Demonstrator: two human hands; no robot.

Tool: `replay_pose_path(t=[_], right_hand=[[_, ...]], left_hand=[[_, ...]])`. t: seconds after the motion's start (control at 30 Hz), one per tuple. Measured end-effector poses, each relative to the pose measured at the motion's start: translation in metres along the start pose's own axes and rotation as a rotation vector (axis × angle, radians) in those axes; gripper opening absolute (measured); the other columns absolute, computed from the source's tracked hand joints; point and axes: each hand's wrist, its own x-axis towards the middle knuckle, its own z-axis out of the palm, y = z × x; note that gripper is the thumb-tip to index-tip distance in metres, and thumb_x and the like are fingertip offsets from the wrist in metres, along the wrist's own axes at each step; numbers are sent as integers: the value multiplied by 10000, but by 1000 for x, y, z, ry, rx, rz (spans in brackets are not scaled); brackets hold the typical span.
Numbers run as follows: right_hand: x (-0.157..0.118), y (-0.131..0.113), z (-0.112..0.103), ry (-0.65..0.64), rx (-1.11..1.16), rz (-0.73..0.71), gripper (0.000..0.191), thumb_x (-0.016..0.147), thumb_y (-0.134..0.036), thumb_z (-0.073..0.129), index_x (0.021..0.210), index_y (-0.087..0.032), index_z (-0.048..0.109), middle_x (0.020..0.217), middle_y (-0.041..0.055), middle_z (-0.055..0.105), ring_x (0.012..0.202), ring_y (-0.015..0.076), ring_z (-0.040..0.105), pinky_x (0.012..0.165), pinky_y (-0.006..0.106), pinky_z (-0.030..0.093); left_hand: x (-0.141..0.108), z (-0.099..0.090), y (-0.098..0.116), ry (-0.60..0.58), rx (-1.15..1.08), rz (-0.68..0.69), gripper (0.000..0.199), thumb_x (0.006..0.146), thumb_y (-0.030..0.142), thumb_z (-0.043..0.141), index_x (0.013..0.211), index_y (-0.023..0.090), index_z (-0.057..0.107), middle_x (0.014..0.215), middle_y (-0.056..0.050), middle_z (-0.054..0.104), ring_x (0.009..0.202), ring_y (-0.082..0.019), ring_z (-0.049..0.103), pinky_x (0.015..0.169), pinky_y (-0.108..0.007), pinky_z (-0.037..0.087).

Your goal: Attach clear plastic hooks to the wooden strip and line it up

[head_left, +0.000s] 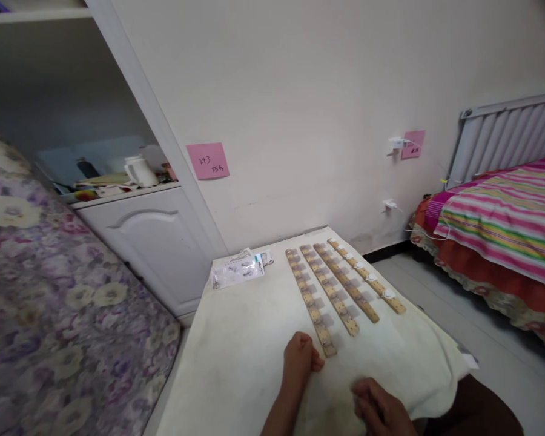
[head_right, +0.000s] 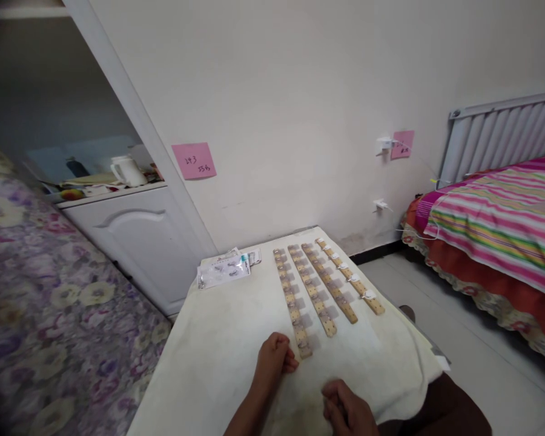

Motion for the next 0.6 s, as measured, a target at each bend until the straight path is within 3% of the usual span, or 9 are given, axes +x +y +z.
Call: replay_pose_path(t=[0.23, 0.47, 0.6], right_hand=[[2, -6, -2, -7, -38, -34, 491, 782, -695, 364, 804, -221, 490, 591, -40, 488, 477, 107, 398, 464, 215, 316], [5, -7, -3, 2, -32, -69, 386, 788, -592, 435, 780, -212, 503, 602, -30, 529, 514, 112, 440, 488, 218, 348], [6, -8, -1, -3, -9, -64, 361, 768, -571, 462, 760, -213, 511, 587, -27, 532, 515, 119, 449, 481, 225, 350]], left_hand=[[-36, -9, -15, -21, -66, 215, 245, 781, 422, 521, 881, 201, 495, 667, 38, 568, 487, -91, 529, 473, -201, 385], [-56, -21, -45, -36, 40, 236, 420, 738, 606, 548, 850, 201, 530, 609, 33, 555, 427, -81, 420, 430, -206, 307], [-59, -22, -57, 17, 84, 269, 422, 719, 630, 557, 802, 216, 542, 582, 32, 548, 414, -90, 399, 427, -220, 283]])
